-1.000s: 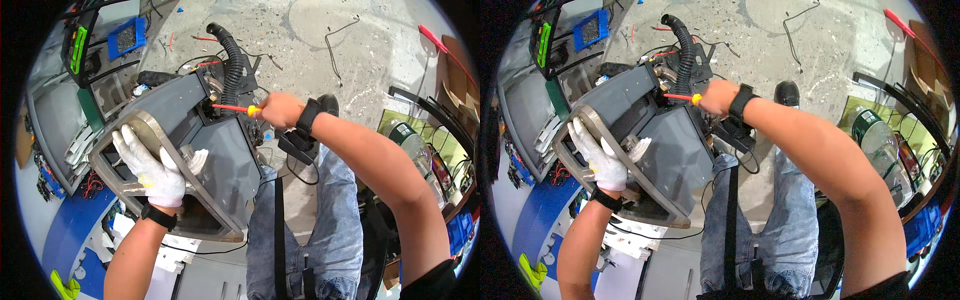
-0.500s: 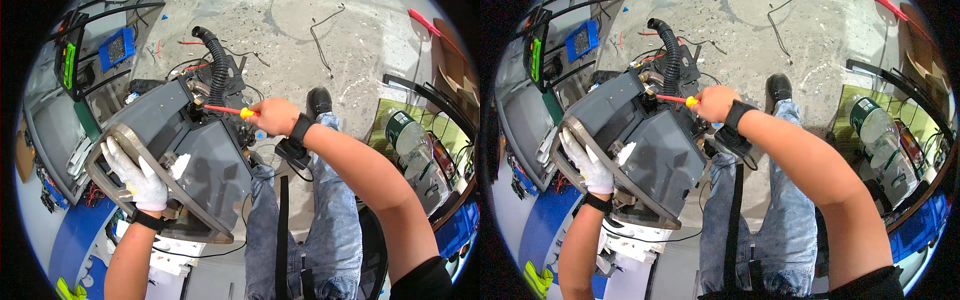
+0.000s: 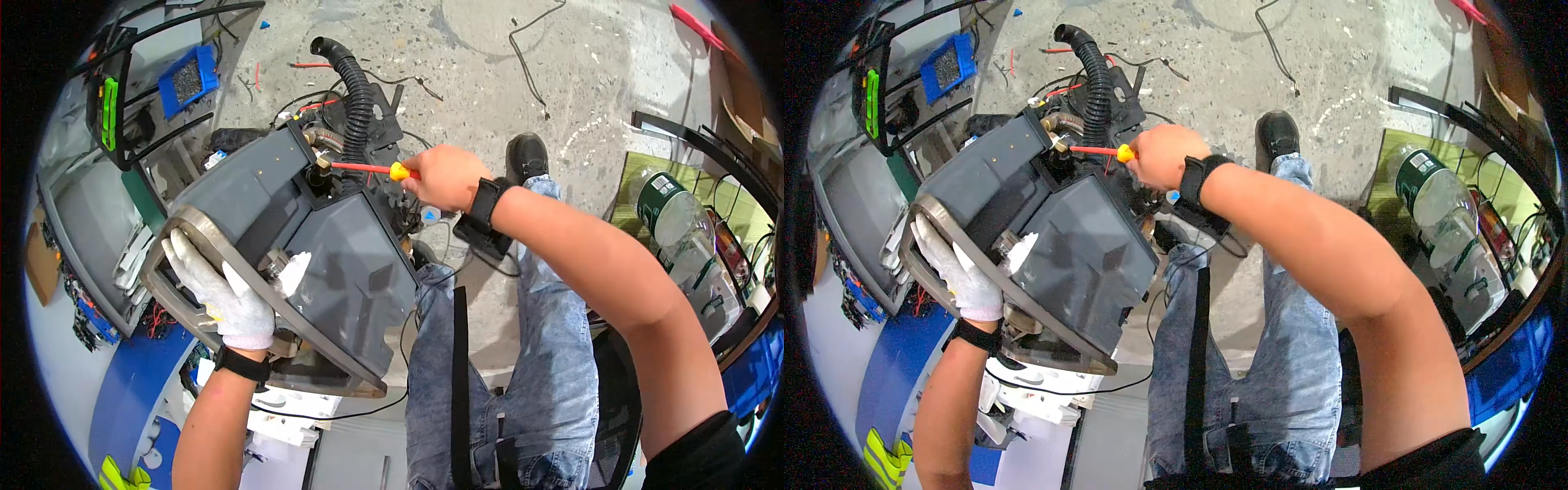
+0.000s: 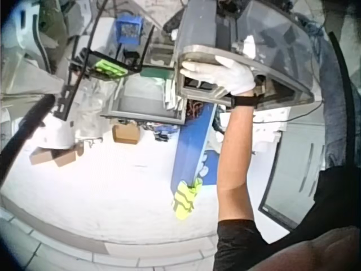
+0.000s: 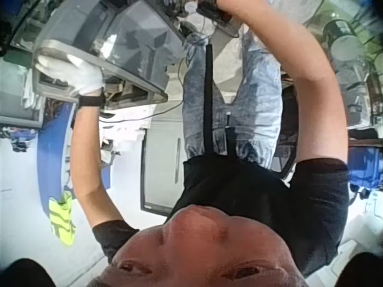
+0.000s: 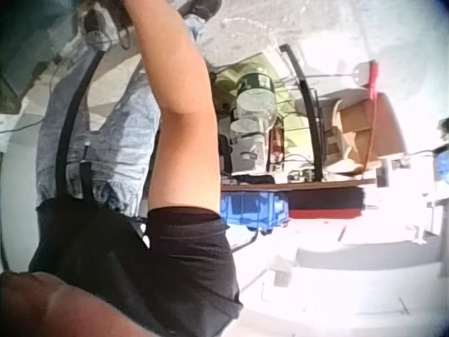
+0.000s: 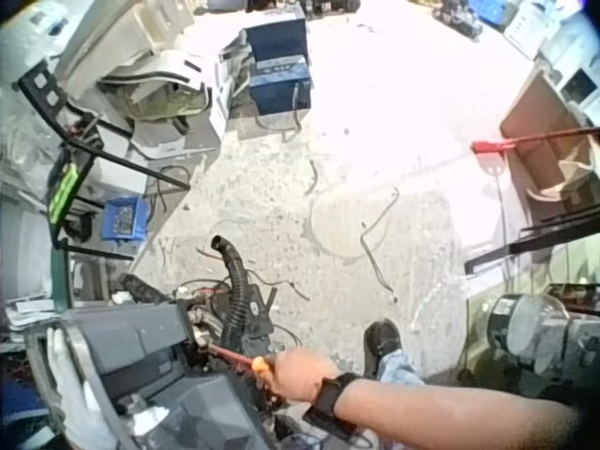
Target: The person is using a screwdriver to remove a screw and inspect the internal components of an industrial cleaning machine.
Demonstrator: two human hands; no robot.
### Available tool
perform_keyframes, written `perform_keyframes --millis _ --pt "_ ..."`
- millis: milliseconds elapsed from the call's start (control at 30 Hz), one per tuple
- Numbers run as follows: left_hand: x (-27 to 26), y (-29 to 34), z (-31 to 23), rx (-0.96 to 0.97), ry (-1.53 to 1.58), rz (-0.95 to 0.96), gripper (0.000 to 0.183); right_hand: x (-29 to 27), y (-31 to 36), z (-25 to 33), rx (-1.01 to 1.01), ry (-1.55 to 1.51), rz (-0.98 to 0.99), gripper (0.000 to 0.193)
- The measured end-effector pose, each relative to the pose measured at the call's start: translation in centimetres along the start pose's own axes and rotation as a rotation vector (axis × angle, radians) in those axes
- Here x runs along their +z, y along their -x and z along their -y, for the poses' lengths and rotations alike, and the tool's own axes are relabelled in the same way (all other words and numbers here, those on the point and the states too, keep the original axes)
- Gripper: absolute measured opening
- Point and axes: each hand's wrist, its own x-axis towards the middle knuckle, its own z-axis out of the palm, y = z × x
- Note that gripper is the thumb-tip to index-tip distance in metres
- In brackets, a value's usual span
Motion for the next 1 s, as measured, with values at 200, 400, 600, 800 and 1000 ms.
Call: perform_keyframes --millis 200,400,600,800,1000 --pt "-0.6 0.4 0.4 0.054 -0.049 0.060 0.067 -2.7 -2.0 -0.5 -0.090 0.066 0.078 0.027" --pt "-0.9 0.2 0.0 0.051 -0.113 0.106 0.087 -4.7 -3.8 -0.1 -0.155 0.210 0.122 0.028" --pt "-0.6 0.3 1.3 0.067 -0.110 0.107 0.074 -4.3 -3.2 1.6 -0.078 0.204 0.177 0.026" --pt "-0.4 0.0 0.5 -0.005 -0.034 0.078 0.066 -3.3 -2.3 0.7 -0.064 0.050 0.130 0.027" --pt "-0.5 0.3 0.5 0.068 -0.096 0.073 0.064 -3.5 -0.8 0.8 -0.042 0.090 0.139 0.028"
